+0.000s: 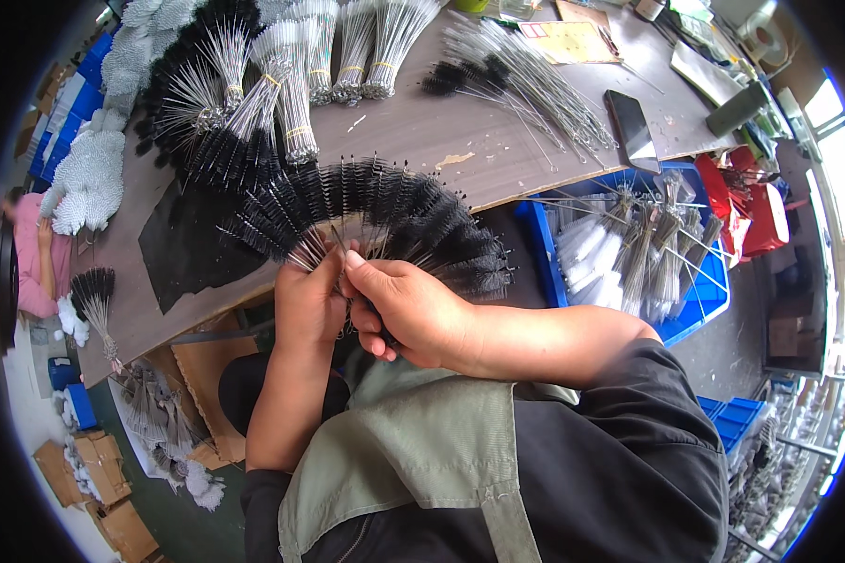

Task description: Trimming and organizing wire brushes at a manufacturing workbench.

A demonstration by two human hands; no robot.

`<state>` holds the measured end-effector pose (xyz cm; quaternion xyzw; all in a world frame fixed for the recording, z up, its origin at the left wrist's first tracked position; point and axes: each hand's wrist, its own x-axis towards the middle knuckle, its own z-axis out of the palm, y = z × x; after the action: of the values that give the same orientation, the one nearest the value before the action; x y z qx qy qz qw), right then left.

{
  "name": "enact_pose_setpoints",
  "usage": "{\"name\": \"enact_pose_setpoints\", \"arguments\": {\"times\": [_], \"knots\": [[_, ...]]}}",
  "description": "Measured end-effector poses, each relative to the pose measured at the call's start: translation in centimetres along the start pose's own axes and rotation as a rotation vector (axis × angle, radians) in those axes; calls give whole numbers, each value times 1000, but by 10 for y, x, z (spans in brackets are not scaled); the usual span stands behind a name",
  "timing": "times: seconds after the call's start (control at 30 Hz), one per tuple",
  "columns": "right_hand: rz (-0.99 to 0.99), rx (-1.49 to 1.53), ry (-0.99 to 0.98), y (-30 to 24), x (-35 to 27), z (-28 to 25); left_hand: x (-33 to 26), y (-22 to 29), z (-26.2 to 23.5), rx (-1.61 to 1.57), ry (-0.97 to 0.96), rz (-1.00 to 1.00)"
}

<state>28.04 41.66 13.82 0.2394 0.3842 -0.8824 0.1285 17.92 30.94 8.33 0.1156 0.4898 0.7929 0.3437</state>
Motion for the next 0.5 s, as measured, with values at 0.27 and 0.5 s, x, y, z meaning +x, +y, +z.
{"name": "enact_pose_setpoints", "arguments": {"times": [0.27,0.5], "knots": [[41,105,-50,0,-3,1,0,-4,2,1,88,59],[12,102,-54,2,0,1,-2,3,4,41,22,28]]}}
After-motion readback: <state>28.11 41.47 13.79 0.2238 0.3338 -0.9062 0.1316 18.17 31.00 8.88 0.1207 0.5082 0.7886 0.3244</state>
